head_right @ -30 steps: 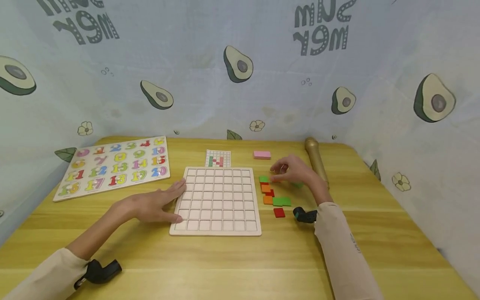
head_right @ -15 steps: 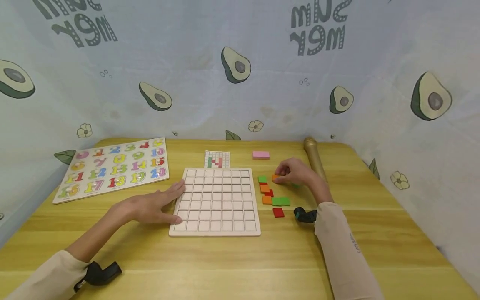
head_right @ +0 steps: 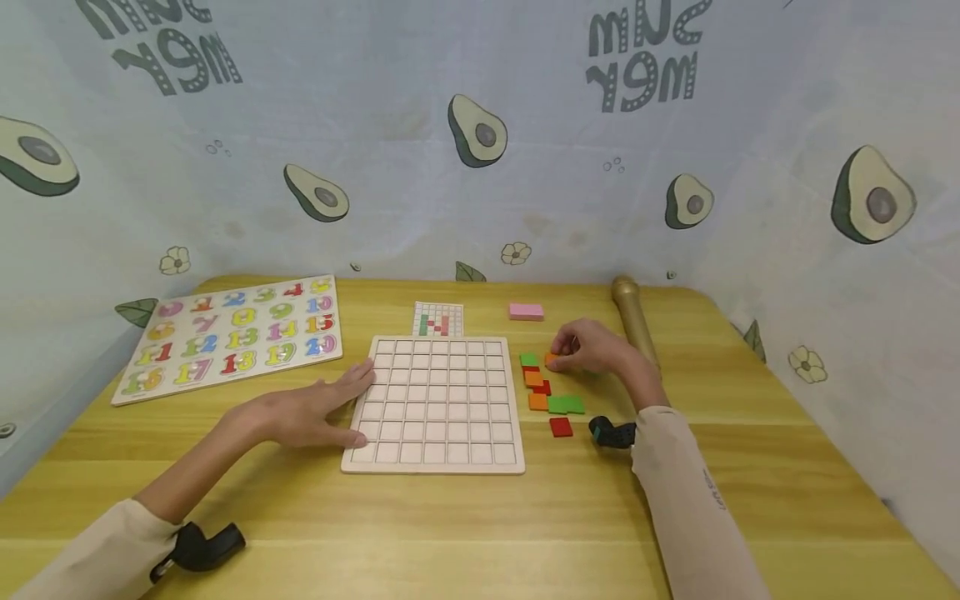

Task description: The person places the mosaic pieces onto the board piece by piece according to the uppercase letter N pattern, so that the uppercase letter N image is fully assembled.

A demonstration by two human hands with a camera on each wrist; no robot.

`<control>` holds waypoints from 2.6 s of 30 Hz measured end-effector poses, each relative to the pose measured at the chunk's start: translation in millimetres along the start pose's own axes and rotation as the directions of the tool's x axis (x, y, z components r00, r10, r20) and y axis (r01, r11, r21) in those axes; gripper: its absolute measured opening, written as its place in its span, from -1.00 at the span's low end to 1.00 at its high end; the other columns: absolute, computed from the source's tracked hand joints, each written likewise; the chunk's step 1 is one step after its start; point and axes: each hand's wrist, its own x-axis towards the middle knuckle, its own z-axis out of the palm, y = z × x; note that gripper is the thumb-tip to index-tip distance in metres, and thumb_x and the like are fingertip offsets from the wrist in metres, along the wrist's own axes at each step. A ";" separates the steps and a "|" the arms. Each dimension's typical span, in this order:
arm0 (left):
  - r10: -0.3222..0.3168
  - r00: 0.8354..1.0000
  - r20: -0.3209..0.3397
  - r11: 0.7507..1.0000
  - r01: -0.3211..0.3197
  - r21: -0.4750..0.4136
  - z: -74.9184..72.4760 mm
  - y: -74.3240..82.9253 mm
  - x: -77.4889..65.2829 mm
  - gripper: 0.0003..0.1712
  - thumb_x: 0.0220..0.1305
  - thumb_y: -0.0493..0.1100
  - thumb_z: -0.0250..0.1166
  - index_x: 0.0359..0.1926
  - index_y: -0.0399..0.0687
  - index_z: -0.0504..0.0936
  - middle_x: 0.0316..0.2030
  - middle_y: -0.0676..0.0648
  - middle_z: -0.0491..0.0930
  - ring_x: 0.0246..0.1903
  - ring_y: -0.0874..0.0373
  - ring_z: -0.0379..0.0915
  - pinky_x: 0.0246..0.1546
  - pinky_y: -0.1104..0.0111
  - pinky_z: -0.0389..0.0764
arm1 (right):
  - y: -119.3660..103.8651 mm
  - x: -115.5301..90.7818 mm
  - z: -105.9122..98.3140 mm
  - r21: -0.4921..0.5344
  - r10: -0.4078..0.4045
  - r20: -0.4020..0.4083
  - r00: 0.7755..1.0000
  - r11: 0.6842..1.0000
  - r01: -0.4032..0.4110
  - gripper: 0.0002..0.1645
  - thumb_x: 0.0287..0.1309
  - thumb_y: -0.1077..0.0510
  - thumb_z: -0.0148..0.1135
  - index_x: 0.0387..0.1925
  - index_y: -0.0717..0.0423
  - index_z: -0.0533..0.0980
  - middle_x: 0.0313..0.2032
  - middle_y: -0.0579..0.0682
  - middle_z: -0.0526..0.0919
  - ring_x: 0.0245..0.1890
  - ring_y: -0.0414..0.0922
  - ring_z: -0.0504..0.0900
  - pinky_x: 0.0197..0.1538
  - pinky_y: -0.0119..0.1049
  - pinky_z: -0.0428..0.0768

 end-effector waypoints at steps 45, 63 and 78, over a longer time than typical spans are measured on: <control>-0.020 1.000 0.006 0.999 0.020 0.041 -2.3 5.8 0.4 0.17 0.55 0.13 0.34 0.72 -0.34 -0.19 0.73 -0.28 -0.37 0.72 -0.17 -0.39 0.66 -0.25 -0.23 | -101.0 29.3 55.6 0.322 -0.190 -0.075 0.979 0.924 0.204 -0.92 0.34 0.33 0.48 -0.20 0.32 0.76 -0.26 0.10 0.84 -0.38 0.03 0.75 -0.22 -0.31 0.73; -0.017 1.000 0.003 0.999 0.017 0.041 -1.8 5.1 0.6 0.16 0.55 0.13 0.34 0.72 -0.34 -0.16 0.74 -0.27 -0.36 0.72 -0.17 -0.40 0.66 -0.25 -0.23 | -105.0 30.6 68.5 0.243 -0.165 -0.131 0.978 0.951 0.193 -0.94 0.32 0.30 0.50 -0.26 0.26 0.77 -0.39 0.02 0.76 -0.45 -0.13 0.60 -0.35 -0.40 0.54; -0.018 1.000 0.010 0.999 0.017 0.028 -2.9 6.3 -1.6 0.17 0.54 0.17 0.34 0.73 -0.31 -0.17 0.74 -0.25 -0.36 0.72 -0.16 -0.40 0.65 -0.26 -0.24 | -106.2 31.7 73.2 0.175 -0.189 -0.135 0.973 0.962 0.211 -0.94 0.33 0.28 0.50 -0.23 0.24 0.78 -0.37 -0.01 0.75 -0.44 -0.18 0.52 -0.32 -0.38 0.50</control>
